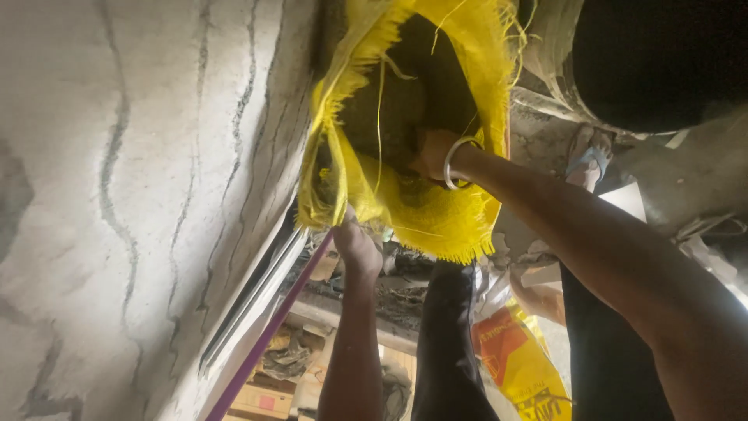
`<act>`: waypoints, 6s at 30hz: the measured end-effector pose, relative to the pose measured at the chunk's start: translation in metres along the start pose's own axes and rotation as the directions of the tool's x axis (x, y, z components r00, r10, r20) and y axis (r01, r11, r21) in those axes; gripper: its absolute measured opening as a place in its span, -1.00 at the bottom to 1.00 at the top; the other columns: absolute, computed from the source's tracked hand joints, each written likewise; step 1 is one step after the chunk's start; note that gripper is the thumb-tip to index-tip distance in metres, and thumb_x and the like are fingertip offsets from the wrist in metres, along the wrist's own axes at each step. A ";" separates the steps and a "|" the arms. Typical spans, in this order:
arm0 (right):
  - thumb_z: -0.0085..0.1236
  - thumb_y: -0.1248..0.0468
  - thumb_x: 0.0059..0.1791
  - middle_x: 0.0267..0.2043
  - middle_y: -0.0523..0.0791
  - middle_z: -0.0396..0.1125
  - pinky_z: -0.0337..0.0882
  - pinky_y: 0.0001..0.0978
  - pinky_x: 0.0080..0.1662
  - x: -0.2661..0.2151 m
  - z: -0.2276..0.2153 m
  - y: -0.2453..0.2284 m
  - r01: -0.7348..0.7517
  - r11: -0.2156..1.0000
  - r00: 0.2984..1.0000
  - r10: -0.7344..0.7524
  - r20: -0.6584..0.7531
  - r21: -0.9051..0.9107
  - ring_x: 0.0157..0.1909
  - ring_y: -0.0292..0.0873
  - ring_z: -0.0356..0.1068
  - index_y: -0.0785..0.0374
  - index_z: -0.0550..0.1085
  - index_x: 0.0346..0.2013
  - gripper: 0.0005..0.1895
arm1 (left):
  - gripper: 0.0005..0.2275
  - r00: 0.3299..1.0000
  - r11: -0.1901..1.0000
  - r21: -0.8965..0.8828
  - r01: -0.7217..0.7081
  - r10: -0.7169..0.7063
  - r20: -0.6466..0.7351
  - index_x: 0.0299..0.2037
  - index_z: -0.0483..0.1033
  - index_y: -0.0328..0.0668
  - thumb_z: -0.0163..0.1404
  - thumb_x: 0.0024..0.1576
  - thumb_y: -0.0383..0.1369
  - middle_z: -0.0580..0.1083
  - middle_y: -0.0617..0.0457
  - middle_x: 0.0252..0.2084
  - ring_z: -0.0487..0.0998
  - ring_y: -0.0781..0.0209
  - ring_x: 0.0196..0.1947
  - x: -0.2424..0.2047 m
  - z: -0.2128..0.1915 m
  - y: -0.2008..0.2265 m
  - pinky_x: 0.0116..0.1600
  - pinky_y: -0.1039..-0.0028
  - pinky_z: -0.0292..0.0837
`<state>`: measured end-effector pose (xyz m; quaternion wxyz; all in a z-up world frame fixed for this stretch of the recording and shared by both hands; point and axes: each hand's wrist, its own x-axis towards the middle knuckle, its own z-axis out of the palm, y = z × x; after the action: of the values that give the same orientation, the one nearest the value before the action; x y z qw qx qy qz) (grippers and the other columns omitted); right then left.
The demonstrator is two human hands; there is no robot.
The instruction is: Transferring cement from a bag into a bucket using a trowel.
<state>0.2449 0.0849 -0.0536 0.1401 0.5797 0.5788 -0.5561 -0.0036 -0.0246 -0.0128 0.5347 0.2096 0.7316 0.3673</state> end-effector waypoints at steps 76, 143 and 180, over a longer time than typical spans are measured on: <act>0.03 0.15 0.13 -0.35 0.06 0.45 0.45 -0.12 -0.28 -0.143 -0.173 0.326 -0.605 0.777 0.796 0.596 0.102 0.174 -0.41 -0.02 0.44 0.32 0.55 -0.22 -0.72 | -0.28 0.923 0.993 0.120 -0.005 0.050 -0.382 0.16 0.22 -0.50 -0.07 0.21 0.19 0.45 -0.14 -0.03 0.58 0.18 -0.09 -0.035 0.064 0.143 -0.07 0.41 0.66; -0.16 0.13 0.13 0.12 -0.01 0.41 0.41 0.07 0.13 0.017 -0.061 0.017 -0.323 0.939 0.939 0.302 -0.164 -0.119 0.17 0.04 0.40 0.16 0.52 0.12 -0.62 | -0.38 0.959 0.916 0.298 -0.269 0.283 -0.003 -0.48 0.25 -0.03 -0.20 0.18 0.39 0.20 0.25 -0.50 0.22 0.43 -0.49 0.002 0.011 0.078 -0.41 0.46 0.13; 0.10 -0.18 -0.04 -0.22 0.17 0.49 0.49 0.01 -0.13 -0.059 -0.032 -0.041 0.125 0.958 0.992 -0.129 -0.001 0.260 -0.22 0.17 0.52 0.33 0.33 0.14 -0.30 | -0.14 0.968 0.855 0.495 0.156 -0.032 -0.250 -0.03 0.32 -0.28 -0.41 0.02 0.49 0.29 -0.01 -0.20 0.40 0.14 -0.26 0.007 0.010 0.135 -0.24 0.28 0.38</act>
<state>0.2433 0.0924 0.0250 0.0318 0.5503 0.5358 -0.6396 -0.0079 0.0703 0.0839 0.3878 0.2631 0.8696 0.1553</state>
